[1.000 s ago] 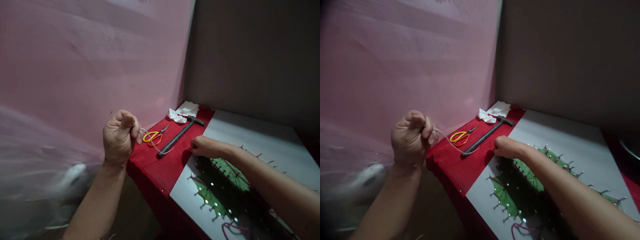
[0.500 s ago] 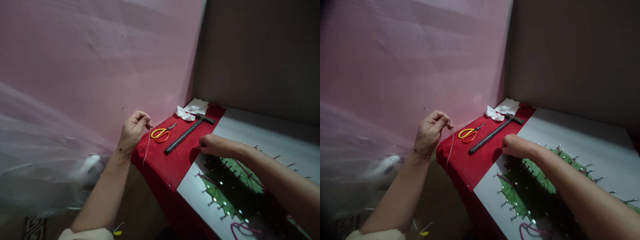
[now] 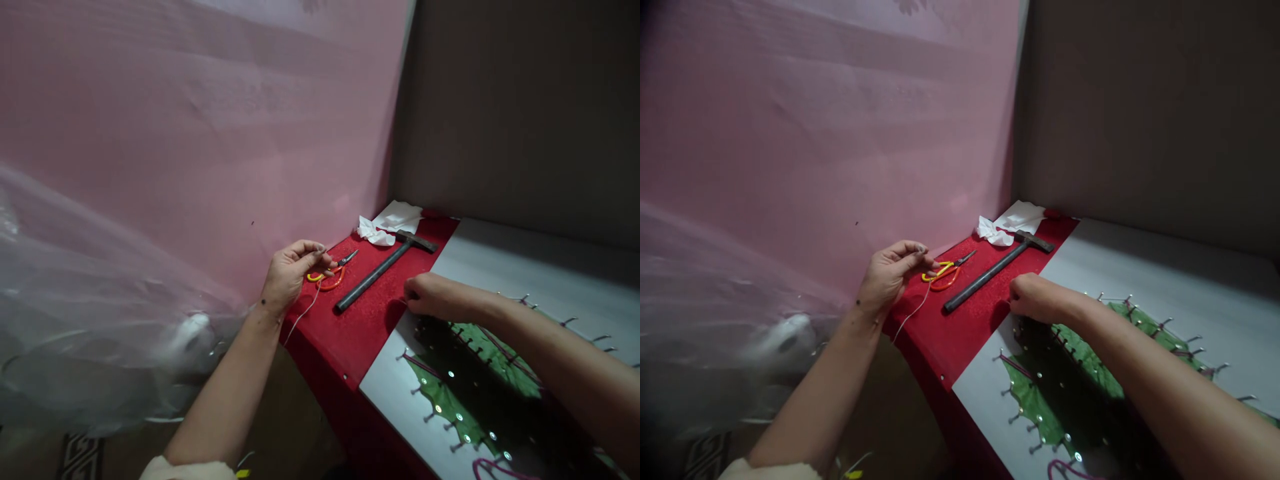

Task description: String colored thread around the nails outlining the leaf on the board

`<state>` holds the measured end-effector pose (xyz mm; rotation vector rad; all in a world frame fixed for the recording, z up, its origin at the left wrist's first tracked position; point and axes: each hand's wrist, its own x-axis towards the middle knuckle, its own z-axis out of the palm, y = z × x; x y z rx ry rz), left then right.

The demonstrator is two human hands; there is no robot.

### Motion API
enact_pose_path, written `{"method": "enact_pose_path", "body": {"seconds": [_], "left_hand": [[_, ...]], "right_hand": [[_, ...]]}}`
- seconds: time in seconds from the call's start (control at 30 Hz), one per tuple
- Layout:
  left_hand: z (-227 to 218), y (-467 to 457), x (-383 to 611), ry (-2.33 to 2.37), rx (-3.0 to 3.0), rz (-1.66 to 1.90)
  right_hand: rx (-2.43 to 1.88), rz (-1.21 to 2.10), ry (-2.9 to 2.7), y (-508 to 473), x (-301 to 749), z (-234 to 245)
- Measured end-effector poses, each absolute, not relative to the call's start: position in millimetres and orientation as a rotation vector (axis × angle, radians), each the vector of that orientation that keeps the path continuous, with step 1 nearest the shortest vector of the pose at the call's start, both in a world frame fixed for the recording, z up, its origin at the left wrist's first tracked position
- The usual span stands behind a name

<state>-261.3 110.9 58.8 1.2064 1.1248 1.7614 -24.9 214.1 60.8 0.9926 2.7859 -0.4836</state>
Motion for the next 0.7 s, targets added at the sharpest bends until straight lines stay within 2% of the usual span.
{"method": "enact_pose_path", "body": {"seconds": [0.47,0.7], "left_hand": [[59.6,101.9,-261.7,1.190,1.151,1.757],[72.7,67.7,-259.4,1.311,1.240,1.555]], "right_hand": [[0.981,-0.435,2.788,216.5,-25.5,59.6],[1.006,-0.437,2.780,212.5,-25.3,63.0]]}}
